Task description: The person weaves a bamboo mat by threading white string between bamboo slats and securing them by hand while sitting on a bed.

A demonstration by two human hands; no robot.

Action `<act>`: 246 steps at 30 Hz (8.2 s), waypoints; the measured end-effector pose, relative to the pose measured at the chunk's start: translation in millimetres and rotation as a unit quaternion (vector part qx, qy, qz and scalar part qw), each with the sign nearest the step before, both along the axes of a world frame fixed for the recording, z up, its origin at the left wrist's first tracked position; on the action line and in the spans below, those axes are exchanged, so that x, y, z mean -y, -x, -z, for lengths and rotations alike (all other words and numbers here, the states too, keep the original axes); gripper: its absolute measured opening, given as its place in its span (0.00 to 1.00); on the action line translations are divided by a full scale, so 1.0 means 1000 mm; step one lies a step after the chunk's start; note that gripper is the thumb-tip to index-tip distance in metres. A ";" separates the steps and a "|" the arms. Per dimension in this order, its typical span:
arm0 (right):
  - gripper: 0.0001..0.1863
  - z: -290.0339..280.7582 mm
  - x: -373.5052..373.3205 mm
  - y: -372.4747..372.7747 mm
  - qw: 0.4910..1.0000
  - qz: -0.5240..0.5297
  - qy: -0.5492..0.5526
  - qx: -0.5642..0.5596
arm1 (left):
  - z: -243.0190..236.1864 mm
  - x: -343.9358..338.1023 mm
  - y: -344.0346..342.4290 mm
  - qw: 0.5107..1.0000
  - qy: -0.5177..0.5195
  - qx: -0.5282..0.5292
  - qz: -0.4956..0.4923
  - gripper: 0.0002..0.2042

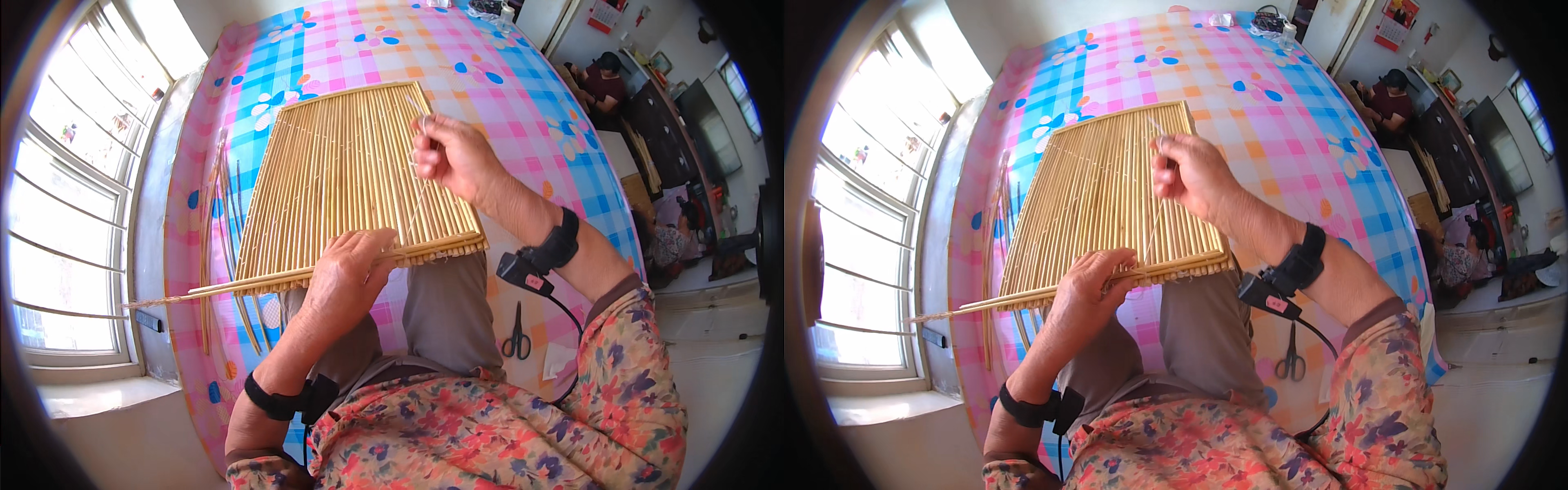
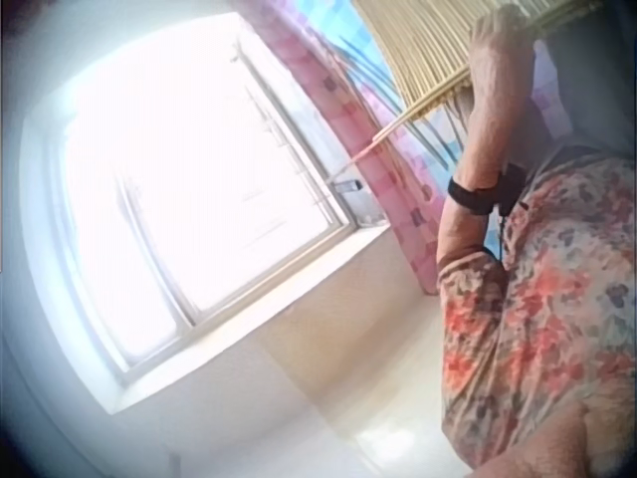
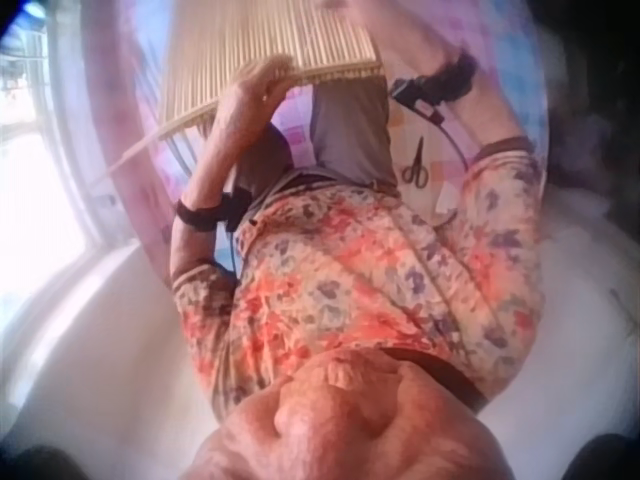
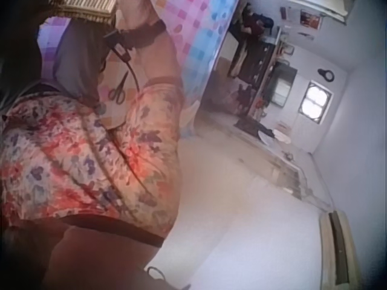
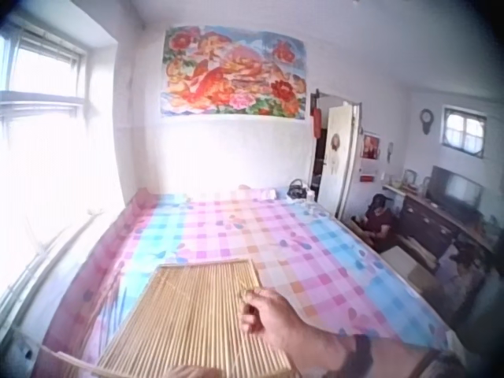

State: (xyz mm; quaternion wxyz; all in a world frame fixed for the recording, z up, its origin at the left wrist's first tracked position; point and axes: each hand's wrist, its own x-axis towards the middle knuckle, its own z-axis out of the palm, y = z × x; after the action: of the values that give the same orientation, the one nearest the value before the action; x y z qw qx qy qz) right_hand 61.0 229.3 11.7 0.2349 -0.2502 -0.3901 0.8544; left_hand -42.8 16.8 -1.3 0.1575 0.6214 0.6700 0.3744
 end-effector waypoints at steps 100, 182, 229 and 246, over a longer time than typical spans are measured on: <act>0.26 0.046 0.066 -0.070 0.965 -0.003 -0.195 0.175 | 0.019 0.054 0.010 0.962 -0.031 -0.132 -0.237 0.06; 0.06 0.004 0.061 -0.005 0.901 -0.221 -0.322 0.191 | -0.014 0.036 0.014 0.998 -0.022 -0.019 0.053 0.15; 0.07 0.020 0.076 -0.007 0.939 -0.184 -0.264 0.125 | -0.007 0.037 0.000 0.997 -0.044 -0.021 0.066 0.10; 0.06 0.013 0.042 0.027 0.994 -0.080 -0.030 0.067 | -0.001 0.034 -0.004 0.997 -0.052 -0.055 0.023 0.09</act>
State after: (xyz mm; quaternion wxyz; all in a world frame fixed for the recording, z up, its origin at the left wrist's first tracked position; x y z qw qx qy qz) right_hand 33.9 187.4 -1.4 0.1462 -0.2675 -0.4496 0.8396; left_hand -38.6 -17.6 -0.5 0.0967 0.6635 0.6428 0.3704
